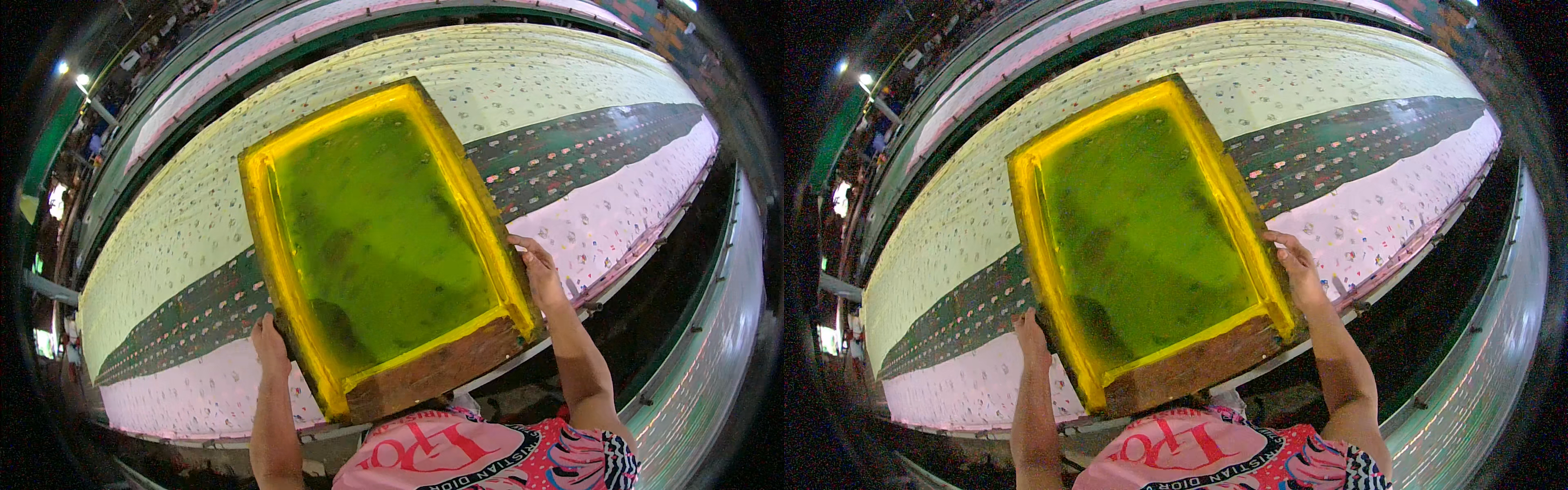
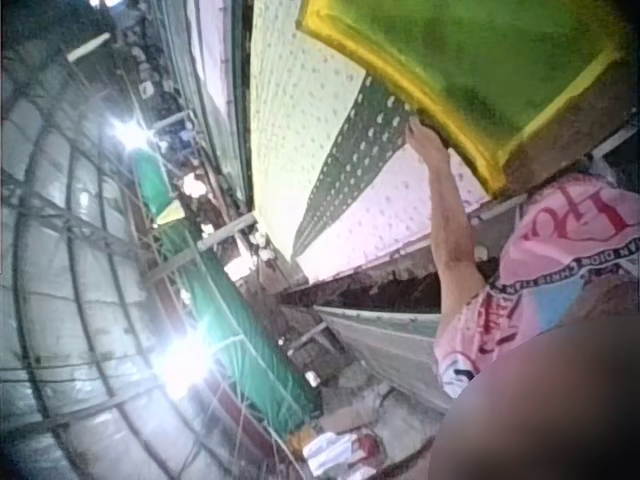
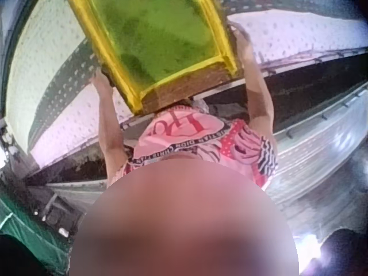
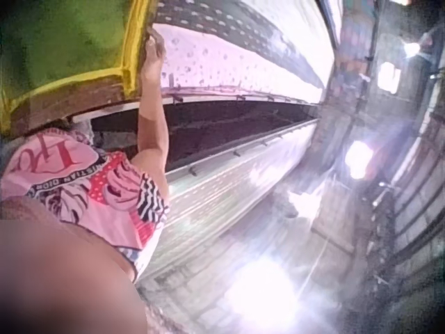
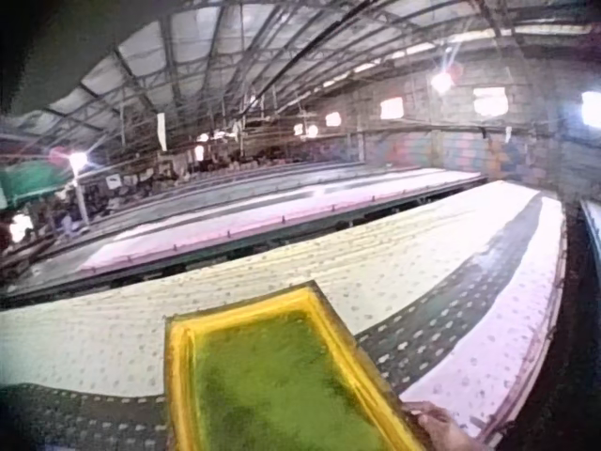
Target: The person uses a yellow screen-printing frame and squeegee to apply green ink onto patterned fabric laid out on a long table. They repeatedly pull the squeegee across the screen, reposition the frame, and walk along the table to continue printing. The person also refills the squeegee with ink from a yellow container.
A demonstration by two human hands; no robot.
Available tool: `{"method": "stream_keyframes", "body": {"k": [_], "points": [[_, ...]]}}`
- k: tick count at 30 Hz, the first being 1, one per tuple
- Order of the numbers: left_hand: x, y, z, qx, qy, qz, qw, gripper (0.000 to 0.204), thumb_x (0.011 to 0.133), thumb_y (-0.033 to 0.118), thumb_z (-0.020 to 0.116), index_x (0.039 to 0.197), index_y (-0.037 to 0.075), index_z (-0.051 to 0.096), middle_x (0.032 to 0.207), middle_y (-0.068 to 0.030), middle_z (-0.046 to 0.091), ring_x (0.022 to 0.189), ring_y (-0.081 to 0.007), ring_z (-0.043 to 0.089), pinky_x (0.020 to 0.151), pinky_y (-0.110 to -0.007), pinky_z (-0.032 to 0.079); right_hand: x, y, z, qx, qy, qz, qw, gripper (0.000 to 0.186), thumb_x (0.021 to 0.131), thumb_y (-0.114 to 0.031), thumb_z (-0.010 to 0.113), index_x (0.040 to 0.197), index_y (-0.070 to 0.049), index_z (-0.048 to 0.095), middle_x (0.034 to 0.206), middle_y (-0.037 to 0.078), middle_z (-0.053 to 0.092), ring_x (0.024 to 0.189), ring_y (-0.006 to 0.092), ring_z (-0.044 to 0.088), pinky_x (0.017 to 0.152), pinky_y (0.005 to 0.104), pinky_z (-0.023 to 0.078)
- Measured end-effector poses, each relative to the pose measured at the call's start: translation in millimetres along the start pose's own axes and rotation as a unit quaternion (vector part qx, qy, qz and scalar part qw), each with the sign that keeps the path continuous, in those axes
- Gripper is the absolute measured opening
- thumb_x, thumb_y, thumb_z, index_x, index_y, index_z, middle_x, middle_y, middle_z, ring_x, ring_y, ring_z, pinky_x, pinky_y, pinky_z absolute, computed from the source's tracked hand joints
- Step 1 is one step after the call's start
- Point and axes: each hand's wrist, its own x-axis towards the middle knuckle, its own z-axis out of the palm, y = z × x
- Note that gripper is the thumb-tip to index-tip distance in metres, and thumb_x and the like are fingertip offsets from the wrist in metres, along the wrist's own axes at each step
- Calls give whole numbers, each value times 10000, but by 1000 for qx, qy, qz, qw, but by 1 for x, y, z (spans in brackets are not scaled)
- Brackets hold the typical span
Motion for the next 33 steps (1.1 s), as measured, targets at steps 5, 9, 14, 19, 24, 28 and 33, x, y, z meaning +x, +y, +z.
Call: {"method": "stream_keyframes", "body": {"k": [5,9,14,19,24,28,33], "points": [[13,-10,-7,42,-30,7,999,321,1087,298,570,1008,-6,636,868,-43,569,807,-189,542,783,-421,443,-4,-3,4,-237,-23,-12,971,567,986,-341,771,1455,-49,642,1536,191,567,1461,338,507,1223,443,397],[10,-3,7,49,-15,7,999,335,1085,286,569,1049,-35,656,858,-46,571,807,-191,533,769,-418,435,-50,-48,57,-568,-156,-195,785,714,833,-187,858,1506,-184,622,1589,211,521,1487,427,481,1231,528,412],[40,-37,-5,174,-51,88,979,429,1036,311,591,1150,-87,704,1034,-166,724,944,-269,650,858,-430,482,-115,-46,118,-482,-441,-227,722,541,867,-213,785,1400,-186,699,1489,165,619,1367,377,605,1157,526,481],[39,-45,-2,149,-27,74,986,511,1031,360,558,1127,-117,713,1057,-303,739,1041,-452,691,941,-506,501,-127,-53,152,-567,-379,-233,693,560,840,-140,725,1399,-132,683,1378,141,673,1301,342,638,1121,500,503],[36,-36,-3,157,-28,117,980,524,1042,392,560,1094,-104,722,1021,-313,744,1038,-502,695,938,-525,509,-121,-47,200,-588,-340,-216,701,481,822,-98,716,1301,-131,735,1241,125,737,1164,347,711,978,480,577],[50,-49,2,146,-37,133,980,511,1053,404,579,1034,-87,722,978,-300,750,981,-496,708,903,-533,524,-99,-77,216,-638,-378,-83,665,464,841,-51,687,1290,-157,735,1171,127,761,1089,358,741,941,488,590],[27,-34,-1,115,-27,159,980,522,1077,434,577,1016,-65,719,973,-263,765,944,-437,729,869,-501,536,-130,-73,215,-628,-368,-69,682,455,870,-32,649,1301,-153,734,1208,111,754,1115,362,728,950,490,585]]}}
